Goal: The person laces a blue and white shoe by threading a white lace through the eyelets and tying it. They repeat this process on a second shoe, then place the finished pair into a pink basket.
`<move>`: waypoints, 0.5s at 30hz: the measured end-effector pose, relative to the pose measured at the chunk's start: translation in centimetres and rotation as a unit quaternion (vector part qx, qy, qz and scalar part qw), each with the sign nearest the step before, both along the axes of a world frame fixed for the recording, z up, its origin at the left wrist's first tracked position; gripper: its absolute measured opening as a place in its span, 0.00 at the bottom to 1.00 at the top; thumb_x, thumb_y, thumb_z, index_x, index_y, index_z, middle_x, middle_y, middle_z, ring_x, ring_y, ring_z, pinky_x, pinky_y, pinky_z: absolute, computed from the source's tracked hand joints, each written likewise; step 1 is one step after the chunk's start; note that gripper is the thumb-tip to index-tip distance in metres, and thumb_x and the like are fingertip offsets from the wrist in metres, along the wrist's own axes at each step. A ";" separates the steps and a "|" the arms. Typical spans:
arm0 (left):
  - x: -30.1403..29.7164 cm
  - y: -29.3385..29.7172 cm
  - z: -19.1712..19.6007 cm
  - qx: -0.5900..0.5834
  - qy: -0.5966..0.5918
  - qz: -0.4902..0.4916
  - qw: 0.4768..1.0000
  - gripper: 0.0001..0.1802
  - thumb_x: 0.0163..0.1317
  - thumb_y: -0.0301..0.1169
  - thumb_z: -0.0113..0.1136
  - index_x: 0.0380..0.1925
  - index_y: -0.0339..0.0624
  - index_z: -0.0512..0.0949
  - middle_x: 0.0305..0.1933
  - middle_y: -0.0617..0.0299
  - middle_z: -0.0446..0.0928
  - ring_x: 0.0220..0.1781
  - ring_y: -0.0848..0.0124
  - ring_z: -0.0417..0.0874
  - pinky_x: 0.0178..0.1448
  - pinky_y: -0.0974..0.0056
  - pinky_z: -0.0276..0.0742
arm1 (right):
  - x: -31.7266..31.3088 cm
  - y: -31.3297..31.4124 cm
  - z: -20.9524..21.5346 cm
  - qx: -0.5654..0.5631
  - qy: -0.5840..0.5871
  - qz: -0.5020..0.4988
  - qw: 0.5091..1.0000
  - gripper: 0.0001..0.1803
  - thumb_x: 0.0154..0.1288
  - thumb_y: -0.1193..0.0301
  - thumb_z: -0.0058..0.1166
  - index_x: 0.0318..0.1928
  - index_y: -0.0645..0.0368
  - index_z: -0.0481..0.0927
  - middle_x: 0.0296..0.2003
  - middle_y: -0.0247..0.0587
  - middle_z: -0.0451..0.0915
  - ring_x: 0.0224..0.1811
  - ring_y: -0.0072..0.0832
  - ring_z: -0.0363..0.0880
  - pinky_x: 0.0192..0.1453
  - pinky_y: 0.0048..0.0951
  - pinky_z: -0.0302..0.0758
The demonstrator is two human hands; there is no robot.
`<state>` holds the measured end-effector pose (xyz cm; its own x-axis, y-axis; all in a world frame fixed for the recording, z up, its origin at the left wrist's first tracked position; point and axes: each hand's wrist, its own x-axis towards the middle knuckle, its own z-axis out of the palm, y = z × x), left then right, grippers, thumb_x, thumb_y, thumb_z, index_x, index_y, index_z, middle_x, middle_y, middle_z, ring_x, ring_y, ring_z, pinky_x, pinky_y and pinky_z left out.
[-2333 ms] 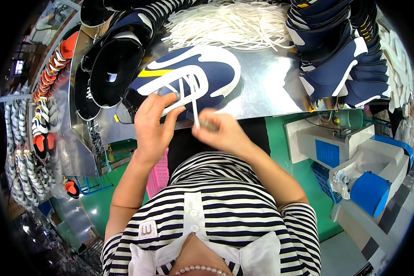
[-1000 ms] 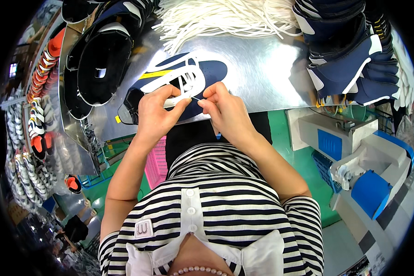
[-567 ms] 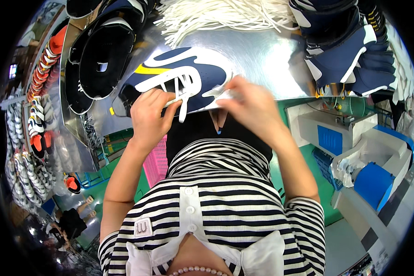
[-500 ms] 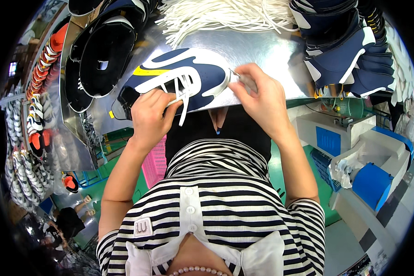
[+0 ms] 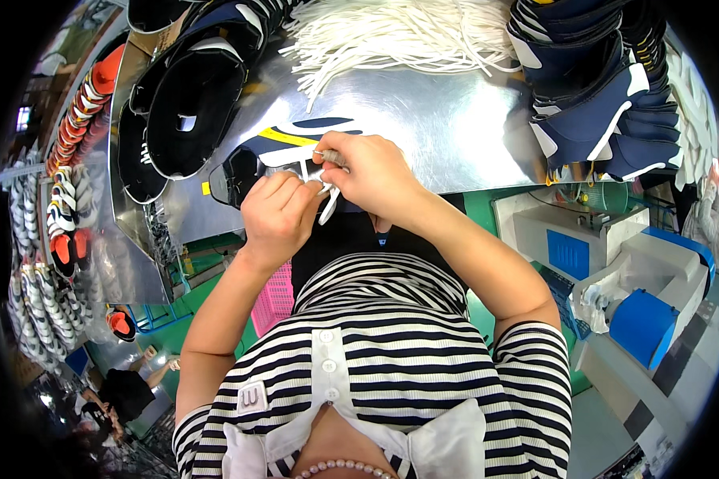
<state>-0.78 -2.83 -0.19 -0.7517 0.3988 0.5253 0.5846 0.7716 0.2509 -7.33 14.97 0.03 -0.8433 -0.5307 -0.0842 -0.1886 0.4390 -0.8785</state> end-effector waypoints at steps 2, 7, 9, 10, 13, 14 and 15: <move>-0.3 0.1 0.3 0.009 -0.029 -0.015 0.999 0.12 0.46 0.23 0.71 0.30 0.41 0.78 0.24 0.62 0.73 0.28 0.63 0.76 0.31 0.62 0.69 | -1.2 0.6 1.1 -0.071 -0.057 -0.045 0.995 0.12 0.60 0.74 0.64 0.46 0.60 0.83 0.40 0.37 0.86 0.42 0.26 0.83 0.50 0.29 0.78; -0.6 0.0 0.9 0.010 -0.086 -0.024 0.996 0.12 0.46 0.24 0.72 0.31 0.40 0.79 0.24 0.60 0.73 0.28 0.62 0.76 0.32 0.61 0.69 | -5.7 6.1 9.1 -0.221 0.148 -0.228 0.937 0.08 0.66 0.69 0.60 0.44 0.55 0.86 0.37 0.32 0.85 0.34 0.10 0.78 0.40 0.14 0.72; -0.6 -0.2 1.0 0.031 -0.110 -0.031 0.993 0.15 0.48 0.25 0.72 0.36 0.39 0.79 0.25 0.60 0.75 0.29 0.60 0.77 0.33 0.59 0.71 | -5.7 6.2 8.6 -0.211 0.133 -0.237 0.939 0.07 0.67 0.69 0.59 0.43 0.53 0.86 0.36 0.31 0.85 0.33 0.10 0.79 0.38 0.13 0.70; -0.6 0.0 1.4 0.043 -0.127 -0.025 0.991 0.16 0.49 0.26 0.73 0.37 0.39 0.79 0.26 0.59 0.76 0.29 0.60 0.78 0.34 0.59 0.72 | -3.6 3.7 5.9 -0.293 -0.034 -0.165 0.941 0.08 0.66 0.72 0.60 0.45 0.54 0.86 0.37 0.32 0.85 0.37 0.14 0.81 0.43 0.18 0.74; -0.2 -0.1 1.4 0.151 -0.237 0.044 0.959 0.25 0.54 0.30 0.71 0.50 0.38 0.72 0.35 0.54 0.80 0.36 0.57 0.82 0.41 0.58 0.77 | -0.5 2.2 0.1 -0.248 -0.178 -0.089 0.948 0.05 0.64 0.77 0.61 0.40 0.63 0.83 0.36 0.32 0.83 0.41 0.17 0.79 0.48 0.20 0.74; -0.4 -0.1 2.2 0.214 -0.316 0.077 0.921 0.29 0.57 0.31 0.70 0.55 0.36 0.67 0.38 0.50 0.81 0.39 0.57 0.84 0.45 0.58 0.78 | -0.5 1.7 -0.7 -0.249 -0.173 -0.092 0.949 0.04 0.65 0.77 0.61 0.39 0.63 0.83 0.35 0.31 0.82 0.39 0.16 0.78 0.47 0.19 0.73; -0.6 -0.2 2.5 0.275 -0.389 0.109 0.872 0.32 0.61 0.33 0.69 0.60 0.34 0.63 0.42 0.47 0.82 0.42 0.56 0.86 0.48 0.58 0.79 | -0.5 1.2 -1.2 -0.249 -0.167 -0.095 0.949 0.04 0.65 0.76 0.60 0.38 0.63 0.82 0.34 0.30 0.82 0.38 0.16 0.77 0.46 0.18 0.73</move>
